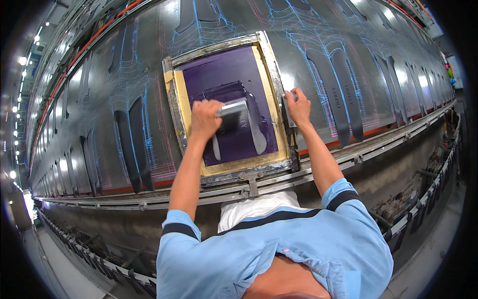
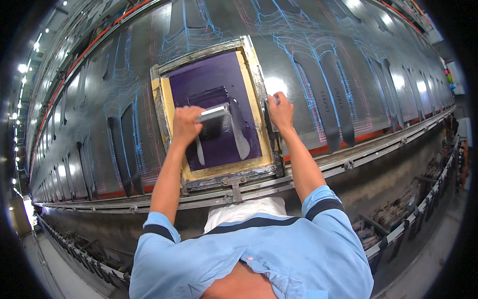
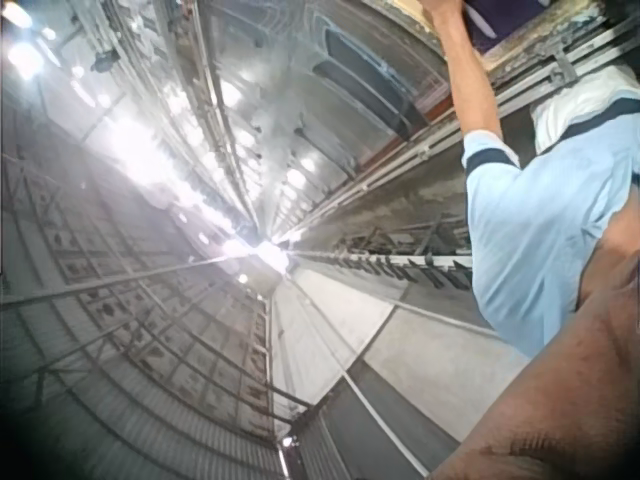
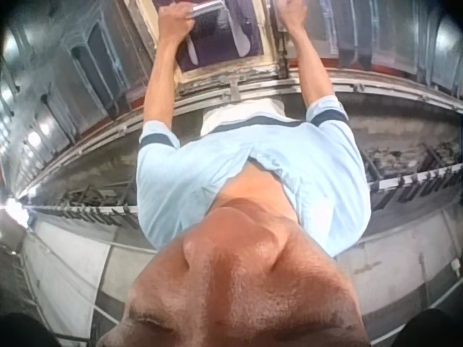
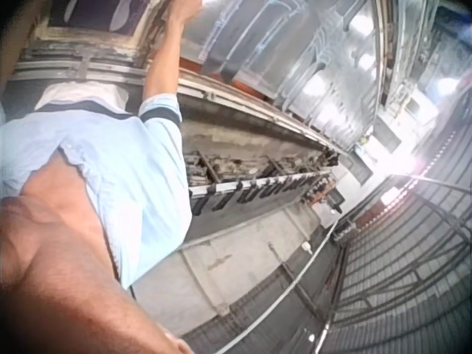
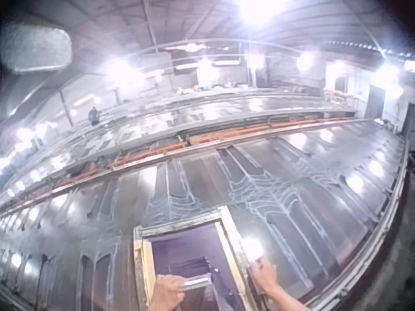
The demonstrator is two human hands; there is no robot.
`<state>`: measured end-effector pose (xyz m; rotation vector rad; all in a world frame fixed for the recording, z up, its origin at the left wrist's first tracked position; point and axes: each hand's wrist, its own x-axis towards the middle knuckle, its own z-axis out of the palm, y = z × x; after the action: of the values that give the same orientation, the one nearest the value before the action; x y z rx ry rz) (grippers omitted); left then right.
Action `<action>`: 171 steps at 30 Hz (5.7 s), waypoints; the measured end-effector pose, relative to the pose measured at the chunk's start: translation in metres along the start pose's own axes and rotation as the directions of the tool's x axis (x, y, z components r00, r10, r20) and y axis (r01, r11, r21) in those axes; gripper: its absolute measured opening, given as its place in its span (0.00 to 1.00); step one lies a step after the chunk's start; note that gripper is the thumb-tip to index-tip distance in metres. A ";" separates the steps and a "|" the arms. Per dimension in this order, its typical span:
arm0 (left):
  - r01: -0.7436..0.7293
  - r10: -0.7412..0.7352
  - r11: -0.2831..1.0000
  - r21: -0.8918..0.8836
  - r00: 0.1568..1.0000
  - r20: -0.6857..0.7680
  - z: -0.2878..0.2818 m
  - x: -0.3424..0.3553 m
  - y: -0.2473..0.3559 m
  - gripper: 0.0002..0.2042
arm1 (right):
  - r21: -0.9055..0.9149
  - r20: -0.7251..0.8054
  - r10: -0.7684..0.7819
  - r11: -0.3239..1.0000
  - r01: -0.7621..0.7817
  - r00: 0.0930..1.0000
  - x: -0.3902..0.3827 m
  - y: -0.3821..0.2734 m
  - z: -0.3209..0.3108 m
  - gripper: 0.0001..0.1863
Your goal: The person uses a squeegee to repeatedly pull purple ink across a screen-printing frame mounted on a rack of Osprey-branded items. The person maintains consistent pressure and angle while working the ink through the mesh in a continuous back-and-forth motion.
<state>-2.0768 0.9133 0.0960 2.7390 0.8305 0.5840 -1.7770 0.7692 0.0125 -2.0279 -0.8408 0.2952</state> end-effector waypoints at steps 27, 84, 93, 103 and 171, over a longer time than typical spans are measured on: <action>0.739 -0.735 0.646 0.194 0.670 -0.103 0.011 -0.115 0.149 0.10 | 0.232 0.241 0.098 0.960 -0.155 0.966 0.001 0.018 -0.005 0.16; 0.124 -0.101 0.985 -0.122 0.978 0.183 0.011 -0.086 0.058 0.13 | 0.024 0.699 -0.488 0.746 0.666 0.522 -0.112 -0.083 0.018 0.15; 0.087 -0.087 0.996 0.015 0.933 0.349 0.016 -0.018 0.001 0.10 | -0.011 0.741 -0.465 0.713 0.702 0.484 -0.030 -0.106 0.051 0.08; 0.240 -0.198 0.966 -0.099 0.928 0.315 0.036 0.070 -0.068 0.09 | -0.069 0.829 -0.306 0.775 0.628 0.469 0.082 -0.123 0.115 0.10; 0.126 -0.141 0.979 0.163 0.987 0.083 -0.203 -0.254 -0.325 0.12 | -0.120 0.361 -0.294 0.926 0.357 0.885 -0.182 -0.310 0.313 0.17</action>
<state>-2.5150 1.0530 0.0971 2.7956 1.0695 0.3741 -2.2074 0.9671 0.0652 -1.9858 -1.4555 0.3912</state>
